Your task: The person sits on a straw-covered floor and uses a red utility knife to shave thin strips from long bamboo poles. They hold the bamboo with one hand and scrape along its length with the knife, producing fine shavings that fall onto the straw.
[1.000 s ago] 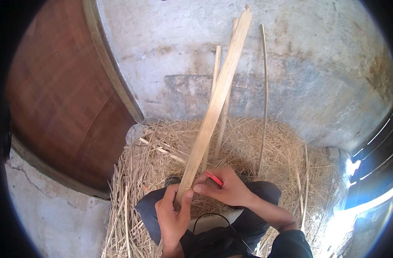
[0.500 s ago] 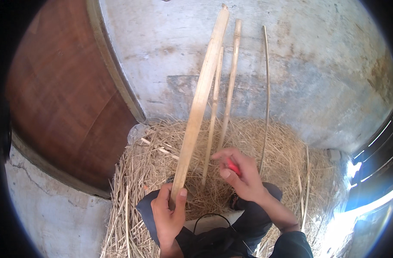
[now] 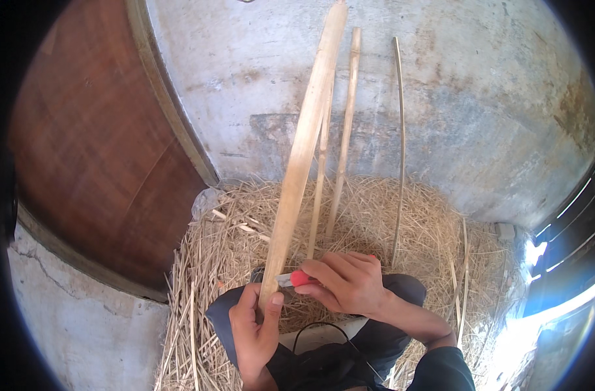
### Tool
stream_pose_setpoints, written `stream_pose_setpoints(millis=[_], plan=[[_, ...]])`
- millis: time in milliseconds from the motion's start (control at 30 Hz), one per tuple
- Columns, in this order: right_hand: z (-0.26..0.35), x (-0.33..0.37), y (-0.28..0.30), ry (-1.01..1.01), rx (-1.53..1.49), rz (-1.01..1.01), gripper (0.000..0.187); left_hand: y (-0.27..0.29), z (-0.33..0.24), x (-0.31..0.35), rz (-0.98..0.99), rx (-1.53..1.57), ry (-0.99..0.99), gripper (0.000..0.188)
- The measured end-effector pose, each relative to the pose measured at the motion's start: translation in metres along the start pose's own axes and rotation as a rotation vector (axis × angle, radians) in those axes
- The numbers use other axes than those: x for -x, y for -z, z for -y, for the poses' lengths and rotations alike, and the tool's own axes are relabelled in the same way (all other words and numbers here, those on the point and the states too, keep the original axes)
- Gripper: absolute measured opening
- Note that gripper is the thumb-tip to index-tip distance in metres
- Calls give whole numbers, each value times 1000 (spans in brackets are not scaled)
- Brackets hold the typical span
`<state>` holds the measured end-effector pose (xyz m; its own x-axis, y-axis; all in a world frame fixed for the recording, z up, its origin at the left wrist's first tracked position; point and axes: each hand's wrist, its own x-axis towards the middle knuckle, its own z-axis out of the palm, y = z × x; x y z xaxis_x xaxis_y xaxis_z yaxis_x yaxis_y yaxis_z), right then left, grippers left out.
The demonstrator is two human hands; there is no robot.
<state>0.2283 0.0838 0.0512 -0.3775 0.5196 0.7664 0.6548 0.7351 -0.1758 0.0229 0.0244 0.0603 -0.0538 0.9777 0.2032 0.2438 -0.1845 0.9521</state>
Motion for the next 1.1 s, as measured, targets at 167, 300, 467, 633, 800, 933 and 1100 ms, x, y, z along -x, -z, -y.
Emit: stream_pose_setpoints(millis=[167,300,467,633,800,933,1100], plan=[[-1,-4,0,32,25,-17,40,2,2,0,24,-112,-17,18],[0,-4,0,50,47,3,39,0,1,3,-6,-152,-25,18],[4,-7,2,50,81,1,39,-2,1,4,-23,-187,-32,19],[4,-4,1,41,104,-16,37,-2,2,6,-23,-185,-32,18],[3,-2,0,41,106,-40,36,-2,4,8,-15,-204,-21,18],[3,-3,1,35,131,-25,36,-2,6,8,-26,-196,-34,18],[1,-3,-2,45,150,-13,37,-1,15,10,-30,-199,-35,18]])
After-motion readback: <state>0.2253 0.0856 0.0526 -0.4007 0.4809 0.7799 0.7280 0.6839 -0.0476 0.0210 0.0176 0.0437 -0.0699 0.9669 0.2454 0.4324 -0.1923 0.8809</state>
